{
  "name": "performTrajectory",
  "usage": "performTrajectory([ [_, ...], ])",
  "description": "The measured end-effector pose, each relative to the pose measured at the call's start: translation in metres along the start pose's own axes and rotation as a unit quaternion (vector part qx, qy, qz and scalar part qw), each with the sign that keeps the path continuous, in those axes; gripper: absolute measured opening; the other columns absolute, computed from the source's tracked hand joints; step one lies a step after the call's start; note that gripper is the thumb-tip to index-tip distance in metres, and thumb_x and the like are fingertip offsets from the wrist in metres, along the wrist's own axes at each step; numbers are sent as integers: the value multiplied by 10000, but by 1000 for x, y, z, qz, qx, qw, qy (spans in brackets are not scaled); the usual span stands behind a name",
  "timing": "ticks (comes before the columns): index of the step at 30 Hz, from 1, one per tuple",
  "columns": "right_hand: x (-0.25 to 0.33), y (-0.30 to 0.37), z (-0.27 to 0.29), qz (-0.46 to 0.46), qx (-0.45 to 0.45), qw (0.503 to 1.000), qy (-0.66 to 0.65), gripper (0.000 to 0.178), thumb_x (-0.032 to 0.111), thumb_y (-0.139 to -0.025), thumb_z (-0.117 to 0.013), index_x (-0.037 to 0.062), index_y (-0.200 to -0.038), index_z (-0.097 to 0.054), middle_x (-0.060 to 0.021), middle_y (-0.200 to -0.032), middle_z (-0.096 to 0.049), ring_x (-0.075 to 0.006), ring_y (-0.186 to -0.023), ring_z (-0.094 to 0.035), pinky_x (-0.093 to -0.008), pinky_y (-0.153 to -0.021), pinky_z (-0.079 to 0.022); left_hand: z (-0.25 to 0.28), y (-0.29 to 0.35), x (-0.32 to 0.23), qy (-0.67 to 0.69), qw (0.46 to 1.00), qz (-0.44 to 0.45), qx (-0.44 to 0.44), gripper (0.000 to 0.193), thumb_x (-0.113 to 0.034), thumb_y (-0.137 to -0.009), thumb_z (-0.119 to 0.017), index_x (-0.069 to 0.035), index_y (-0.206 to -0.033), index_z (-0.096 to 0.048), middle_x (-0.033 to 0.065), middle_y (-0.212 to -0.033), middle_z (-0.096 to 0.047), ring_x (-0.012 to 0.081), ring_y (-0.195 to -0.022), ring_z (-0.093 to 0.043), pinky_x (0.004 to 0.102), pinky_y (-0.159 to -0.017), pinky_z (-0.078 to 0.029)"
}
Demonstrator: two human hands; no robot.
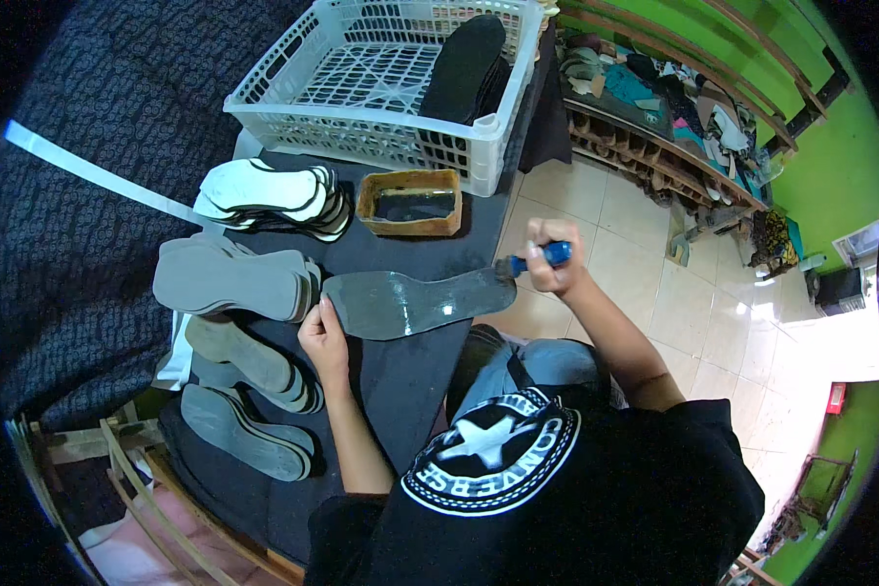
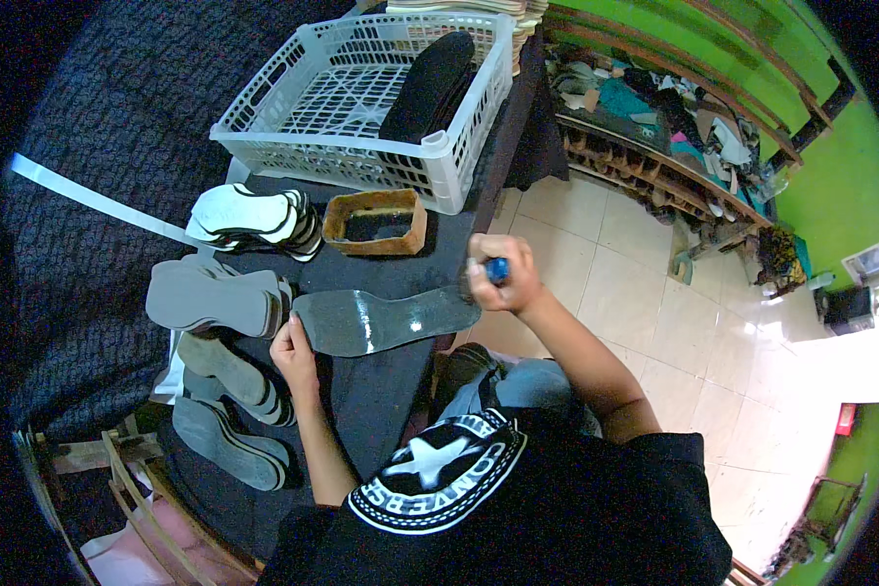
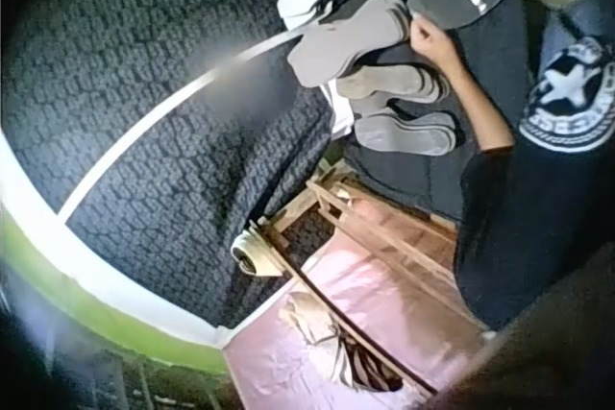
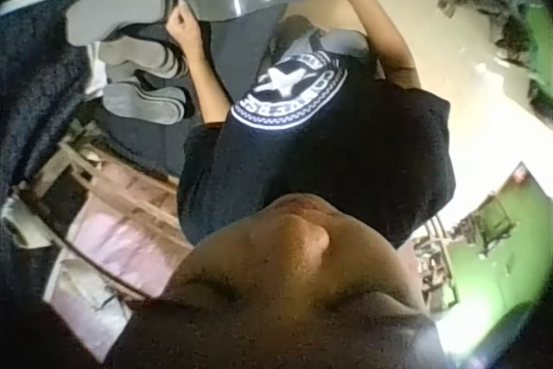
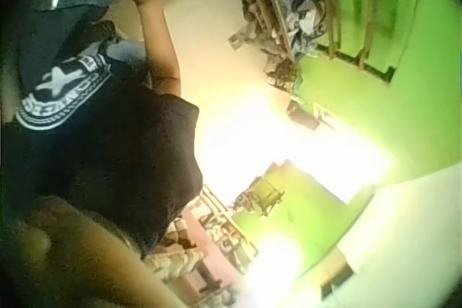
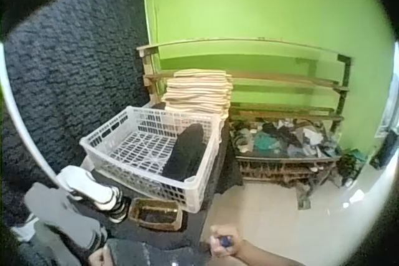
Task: The person applies adhesive to shoe insoles using a small brush, places the coated insoles into a plastic basket, and picks up additional insoles from a stack to brush them.
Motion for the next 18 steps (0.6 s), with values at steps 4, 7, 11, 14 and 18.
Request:
performTrajectory([
  [4, -9, 10, 20, -45, 12, 999, 13, 179, -21, -656, -484, 17, -806, -393, -78, -614, -469, -155, -484, -466, -255, -453, -396, -2, 1, -10, -9, 1000, -5, -5, 320, -131, -847, -444, -9, -554, -397, -66, -526, -343, 15, -494, -274, 194, -413, -213],
  [7, -2, -1, 11, -51, -9, 999, -8, 191, -29, -654, -486, 24, -811, -392, -76, -600, -461, -160, -484, -469, -260, -452, -396, -1, 1, -10, -24, 1000, -2, -5, 322, -136, -846, -446, -7, -554, -401, -66, -525, -345, 14, -494, -277, 193, -413, -215],
  [11, -1, -8, 3, -21, 11, 999, -21, 183, -26, -663, -490, 24, -811, -394, -80, -616, -471, -170, -495, -485, -264, -462, -403, -6, 1, -13, -8, 1000, -5, -4, 327, -145, -846, -446, -8, -552, -401, -65, -523, -341, 14, -490, -272, 196, -411, -212],
  [14, -1, -4, 4, -10, 23, 1000, 9, 187, -21, -646, -494, 22, -803, -401, -80, -626, -476, -177, -497, -493, -264, -469, -410, -4, -1, -11, -17, 1000, 0, 4, 327, -155, -848, -442, -12, -557, -404, -68, -524, -334, 14, -493, -262, 199, -416, -202],
  [18, 6, -6, 6, -42, 77, 995, 57, 169, -8, -634, -456, 24, -792, -405, -77, -611, -475, -176, -472, -485, -264, -451, -403, 0, 1, -13, -32, 999, -7, 1, 342, -164, -852, -436, -28, -544, -374, -74, -523, -308, 14, -495, -238, 205, -418, -177],
])
Point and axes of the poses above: each hand's wrist, its own y-axis away from the middle knuckle, its own z-axis out of the back of the hand, x = y × z, the point moved 4 cm from there along -y, towards the middle knuckle
